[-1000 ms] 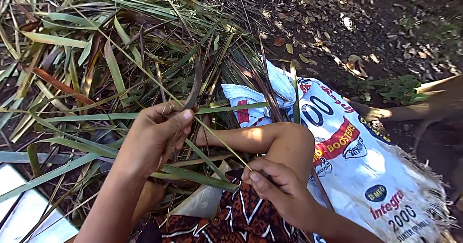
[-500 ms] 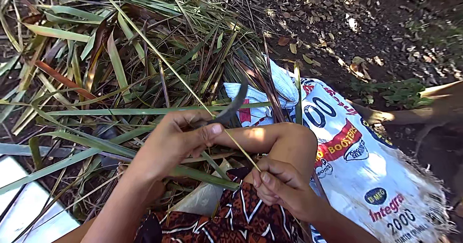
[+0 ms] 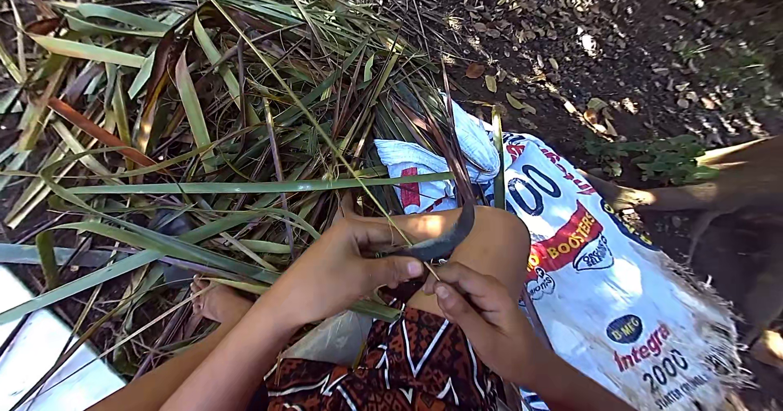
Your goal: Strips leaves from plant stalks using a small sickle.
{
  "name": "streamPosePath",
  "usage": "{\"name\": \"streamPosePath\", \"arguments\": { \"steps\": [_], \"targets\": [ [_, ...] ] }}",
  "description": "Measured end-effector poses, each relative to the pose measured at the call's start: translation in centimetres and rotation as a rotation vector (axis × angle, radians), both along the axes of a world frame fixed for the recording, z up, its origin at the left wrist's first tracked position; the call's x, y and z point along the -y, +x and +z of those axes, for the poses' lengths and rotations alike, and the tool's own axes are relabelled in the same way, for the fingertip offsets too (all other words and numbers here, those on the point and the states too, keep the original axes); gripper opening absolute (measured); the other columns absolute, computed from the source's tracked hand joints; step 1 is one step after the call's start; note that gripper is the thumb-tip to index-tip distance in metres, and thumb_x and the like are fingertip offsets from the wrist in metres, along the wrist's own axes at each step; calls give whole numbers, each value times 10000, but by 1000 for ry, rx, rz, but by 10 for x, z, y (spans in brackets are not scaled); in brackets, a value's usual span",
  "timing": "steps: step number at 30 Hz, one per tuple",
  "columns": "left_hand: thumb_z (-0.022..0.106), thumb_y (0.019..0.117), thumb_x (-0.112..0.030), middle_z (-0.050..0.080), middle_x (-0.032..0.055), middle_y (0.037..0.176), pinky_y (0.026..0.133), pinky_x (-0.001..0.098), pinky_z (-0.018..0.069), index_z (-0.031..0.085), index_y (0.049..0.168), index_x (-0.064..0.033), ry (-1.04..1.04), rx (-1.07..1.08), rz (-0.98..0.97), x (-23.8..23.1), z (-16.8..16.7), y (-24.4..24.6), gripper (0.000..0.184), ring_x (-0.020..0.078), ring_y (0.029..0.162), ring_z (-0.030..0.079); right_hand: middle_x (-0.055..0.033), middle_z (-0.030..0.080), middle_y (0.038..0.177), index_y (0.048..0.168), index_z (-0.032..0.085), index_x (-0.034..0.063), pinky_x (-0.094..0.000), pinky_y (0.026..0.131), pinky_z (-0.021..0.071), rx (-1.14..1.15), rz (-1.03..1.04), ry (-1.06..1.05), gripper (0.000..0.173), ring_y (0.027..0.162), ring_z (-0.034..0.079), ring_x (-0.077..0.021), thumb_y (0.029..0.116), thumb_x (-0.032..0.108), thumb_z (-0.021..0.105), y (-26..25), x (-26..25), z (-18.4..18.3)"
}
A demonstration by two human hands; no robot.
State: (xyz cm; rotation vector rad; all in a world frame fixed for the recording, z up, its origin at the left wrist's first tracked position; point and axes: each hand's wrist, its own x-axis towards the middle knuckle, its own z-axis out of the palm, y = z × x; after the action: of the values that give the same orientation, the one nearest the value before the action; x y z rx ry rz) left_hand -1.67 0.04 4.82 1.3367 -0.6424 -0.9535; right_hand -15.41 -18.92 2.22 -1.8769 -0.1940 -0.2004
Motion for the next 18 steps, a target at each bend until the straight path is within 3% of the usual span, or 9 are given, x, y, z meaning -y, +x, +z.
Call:
{"name": "streamPosePath", "arguments": {
  "steps": [5,12,16,18],
  "targets": [
    [646,905,-67,621,-65,624,462,101,423,761,912,-142,-76,-47,233,-21,6,19,138,-35,490,512,61,469,695,1044,607,40,-26,577,345,23,17,10,242,605,403,123,1097,221,455,-3,-2,-1],
    [583,956,-147,574,-55,597,407,120,416,752,991,-155,-90,-16,527,-50,21,41,173,-16,431,469,4,491,715,1034,577,29,-14,608,370,38,62,-107,271,614,441,107,1105,251,437,-22,11,-6],
    [606,940,-113,578,-45,598,418,123,433,747,951,-148,-130,7,556,-46,21,35,145,-9,442,486,6,480,700,1038,579,26,-32,589,364,-97,141,-68,261,604,435,94,1105,228,429,-31,21,-8],
    [618,941,-113,576,-44,596,428,124,440,727,918,-151,-150,47,537,-36,16,30,117,-6,443,486,14,481,701,1094,589,8,-54,579,373,-184,187,-29,254,602,440,82,1092,196,419,-25,20,-1]
  ]
}}
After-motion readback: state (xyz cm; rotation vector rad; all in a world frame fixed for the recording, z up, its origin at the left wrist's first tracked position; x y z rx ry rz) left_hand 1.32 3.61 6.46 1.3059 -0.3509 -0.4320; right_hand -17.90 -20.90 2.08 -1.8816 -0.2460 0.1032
